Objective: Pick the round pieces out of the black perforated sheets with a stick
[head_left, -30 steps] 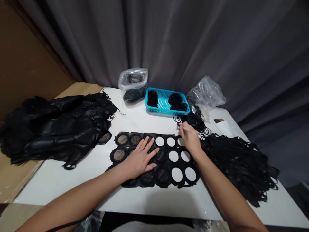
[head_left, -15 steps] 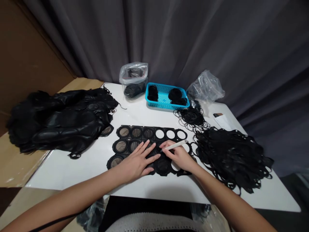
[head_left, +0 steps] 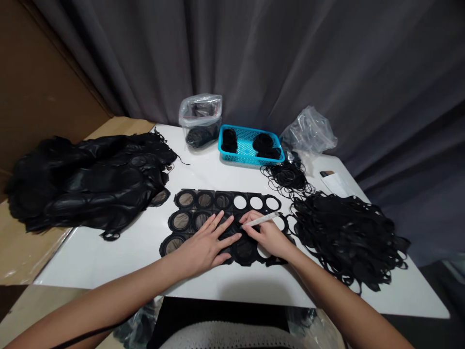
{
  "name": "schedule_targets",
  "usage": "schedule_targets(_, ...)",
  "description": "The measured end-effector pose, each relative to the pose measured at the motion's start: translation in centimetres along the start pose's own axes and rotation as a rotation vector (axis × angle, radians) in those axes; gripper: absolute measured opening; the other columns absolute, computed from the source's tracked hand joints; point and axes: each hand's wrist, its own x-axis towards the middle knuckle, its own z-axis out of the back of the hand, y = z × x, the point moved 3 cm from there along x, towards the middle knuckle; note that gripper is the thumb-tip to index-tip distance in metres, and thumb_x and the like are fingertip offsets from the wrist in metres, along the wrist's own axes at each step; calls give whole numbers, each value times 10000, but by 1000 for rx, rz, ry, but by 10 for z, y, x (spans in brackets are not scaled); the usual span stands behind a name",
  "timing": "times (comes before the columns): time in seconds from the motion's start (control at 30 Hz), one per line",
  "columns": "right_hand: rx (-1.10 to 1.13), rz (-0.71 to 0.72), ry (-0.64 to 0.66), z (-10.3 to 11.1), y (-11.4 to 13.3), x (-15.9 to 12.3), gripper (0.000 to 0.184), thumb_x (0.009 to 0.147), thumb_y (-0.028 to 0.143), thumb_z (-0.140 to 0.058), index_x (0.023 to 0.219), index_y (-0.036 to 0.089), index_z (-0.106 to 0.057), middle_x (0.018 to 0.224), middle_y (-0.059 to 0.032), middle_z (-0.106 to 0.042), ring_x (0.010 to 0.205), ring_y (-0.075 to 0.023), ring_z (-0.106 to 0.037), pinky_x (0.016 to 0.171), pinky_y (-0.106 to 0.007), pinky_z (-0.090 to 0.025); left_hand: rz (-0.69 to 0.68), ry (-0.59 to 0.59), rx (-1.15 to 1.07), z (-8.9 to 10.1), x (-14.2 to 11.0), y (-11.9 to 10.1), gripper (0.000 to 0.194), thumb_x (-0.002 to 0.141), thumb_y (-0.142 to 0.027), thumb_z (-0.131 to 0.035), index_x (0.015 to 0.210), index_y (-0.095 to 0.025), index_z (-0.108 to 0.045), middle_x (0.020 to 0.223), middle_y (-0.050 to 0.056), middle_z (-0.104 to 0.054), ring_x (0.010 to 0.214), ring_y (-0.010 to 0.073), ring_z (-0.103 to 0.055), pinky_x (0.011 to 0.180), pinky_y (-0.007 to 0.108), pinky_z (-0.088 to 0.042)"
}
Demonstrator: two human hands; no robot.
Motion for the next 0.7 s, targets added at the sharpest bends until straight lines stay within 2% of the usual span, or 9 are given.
schedule_targets(0.2,24,-23,-2,0,0,0,209,946,259,-526,742,220,-502,966,-39,-625,925,-188,-597,876,-336,-448,-7,-42,-19,-1,-2,1,581,962,-419,-591,1504,-328,-401,1650,69,-167,1506,371,-143,1196,547,-229)
schedule_targets(0.43,-52,19,9,1,2,0,203,959,225,-500,756,221,-499,993,-45,-613,934,-186,-601,874,-340,-468,-20,-43,-19,-2,-2,2,595,956,-407,-602,1507,-326,-394,1650,80,-154,1504,385,-131,1191,562,-231)
schedule_targets(0.6,-266,147,-1,-17,11,-11,137,966,154,-462,943,226,-576,1111,-102,-624,1044,-245,-578,908,-415,-488,-27,-40,-9,-1,-2,2,602,953,-398,-603,1509,-317,-388,1656,78,-120,1508,381,-111,1193,559,-235)
schedule_targets(0.7,-401,195,-37,-23,7,-14,195,948,112,-446,1022,220,-591,1135,-132,-642,1080,-284,-566,927,-458,-483,-25,-32,13,-2,-3,1,593,949,-386,-608,1500,-307,-405,1657,79,-117,1510,382,-101,1196,560,-228)
